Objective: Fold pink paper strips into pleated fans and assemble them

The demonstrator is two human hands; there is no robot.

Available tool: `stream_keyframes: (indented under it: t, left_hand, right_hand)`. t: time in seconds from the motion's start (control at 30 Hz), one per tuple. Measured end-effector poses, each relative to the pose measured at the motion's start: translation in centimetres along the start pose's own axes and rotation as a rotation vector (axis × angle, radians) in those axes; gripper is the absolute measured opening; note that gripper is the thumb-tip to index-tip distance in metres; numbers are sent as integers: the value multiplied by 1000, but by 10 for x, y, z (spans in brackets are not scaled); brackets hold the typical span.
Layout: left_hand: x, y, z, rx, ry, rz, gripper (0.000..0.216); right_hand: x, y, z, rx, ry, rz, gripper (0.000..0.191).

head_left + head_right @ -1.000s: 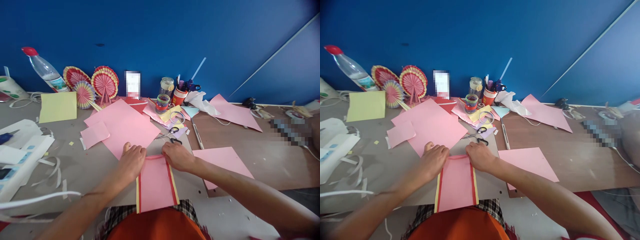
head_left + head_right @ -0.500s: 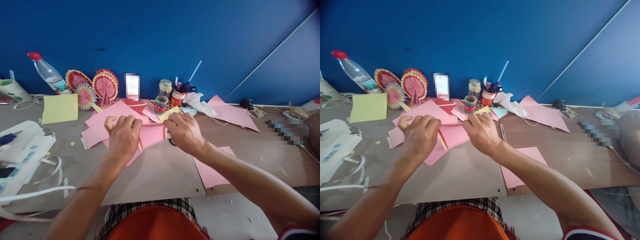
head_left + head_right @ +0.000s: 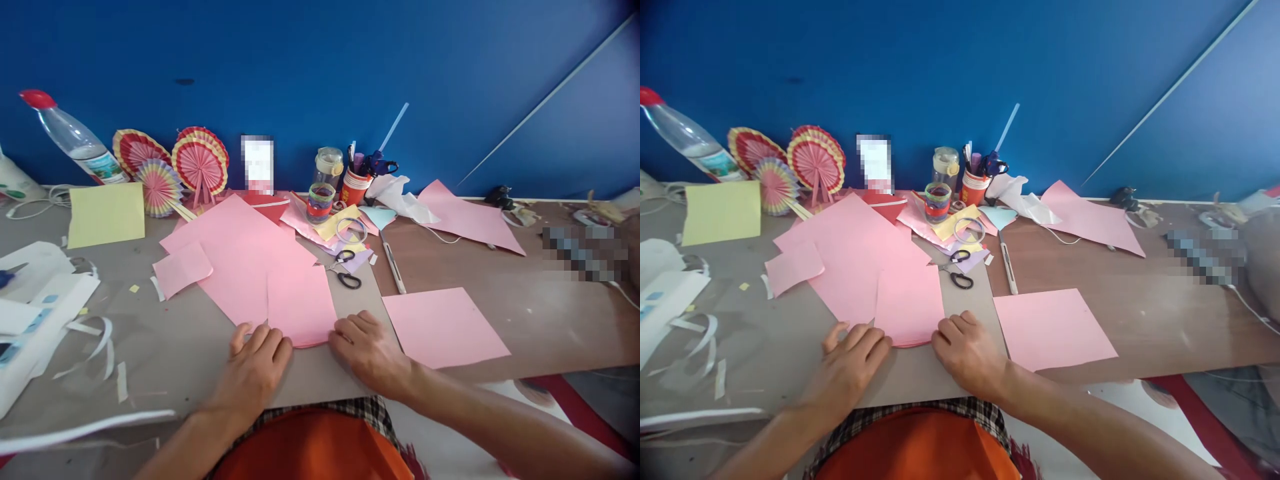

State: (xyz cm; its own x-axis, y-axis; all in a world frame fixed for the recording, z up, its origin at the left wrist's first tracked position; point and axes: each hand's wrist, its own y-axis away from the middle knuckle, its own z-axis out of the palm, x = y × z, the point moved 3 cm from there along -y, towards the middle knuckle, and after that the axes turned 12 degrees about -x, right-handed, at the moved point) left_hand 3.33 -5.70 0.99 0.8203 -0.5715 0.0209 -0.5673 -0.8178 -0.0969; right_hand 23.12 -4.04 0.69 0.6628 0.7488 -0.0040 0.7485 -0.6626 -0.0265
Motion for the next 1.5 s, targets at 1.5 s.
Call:
stream_keyframes:
  t: [1.5]
  left_hand:
    - [-24,3,10,-161,186,79,23]
  right_hand:
    - [8,-16,0,-436,21,-32,19]
